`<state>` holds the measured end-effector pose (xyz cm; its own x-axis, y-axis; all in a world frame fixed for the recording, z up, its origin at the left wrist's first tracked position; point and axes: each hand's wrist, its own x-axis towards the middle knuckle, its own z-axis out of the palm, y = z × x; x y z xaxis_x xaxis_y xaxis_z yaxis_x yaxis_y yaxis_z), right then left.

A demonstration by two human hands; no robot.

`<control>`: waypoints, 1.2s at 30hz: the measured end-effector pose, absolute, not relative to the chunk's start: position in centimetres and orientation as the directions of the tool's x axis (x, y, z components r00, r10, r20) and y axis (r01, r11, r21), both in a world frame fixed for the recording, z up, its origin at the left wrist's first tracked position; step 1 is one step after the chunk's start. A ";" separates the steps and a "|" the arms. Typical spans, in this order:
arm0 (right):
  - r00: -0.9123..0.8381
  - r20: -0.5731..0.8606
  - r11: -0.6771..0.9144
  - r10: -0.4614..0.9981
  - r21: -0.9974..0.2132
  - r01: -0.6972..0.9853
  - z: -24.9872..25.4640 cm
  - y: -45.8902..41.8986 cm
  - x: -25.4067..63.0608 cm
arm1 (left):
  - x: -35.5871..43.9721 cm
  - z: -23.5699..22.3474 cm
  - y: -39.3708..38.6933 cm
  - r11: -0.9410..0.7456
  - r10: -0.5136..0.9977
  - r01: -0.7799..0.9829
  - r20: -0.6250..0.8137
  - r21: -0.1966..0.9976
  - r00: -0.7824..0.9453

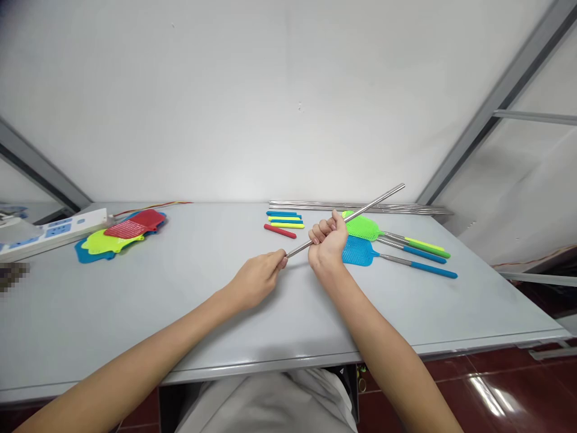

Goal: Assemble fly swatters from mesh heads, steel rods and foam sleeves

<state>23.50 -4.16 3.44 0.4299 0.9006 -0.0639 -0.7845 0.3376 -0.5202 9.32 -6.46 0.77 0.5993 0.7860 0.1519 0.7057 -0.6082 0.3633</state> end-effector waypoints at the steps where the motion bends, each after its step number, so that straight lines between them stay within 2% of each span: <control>1: 0.422 -0.051 0.334 0.905 -0.527 -0.781 3.4 -4.2 23.5 | 9.4 0.6 -6.5 -0.603 0.787 0.692 0.151 0.397 0.598; 6: 0.377 0.031 0.332 0.926 -0.544 -0.770 3.4 -4.4 23.3 | 9.5 0.1 -6.4 -0.562 0.796 0.614 0.161 0.555 0.583; 12: 0.330 0.061 0.306 0.942 -0.558 -0.772 3.3 -4.4 23.3 | 9.5 0.3 -6.2 -0.528 0.791 0.526 0.159 0.667 0.591; 23: 0.381 0.158 0.406 0.911 -0.497 -0.767 3.1 -4.7 22.9 | 9.0 1.5 -5.8 -0.472 0.825 0.474 0.183 0.743 0.534; 36: 0.372 0.147 0.394 0.917 -0.488 -0.778 2.1 -4.8 22.0 | 9.1 1.1 -5.7 -0.349 0.847 0.408 0.098 0.843 0.523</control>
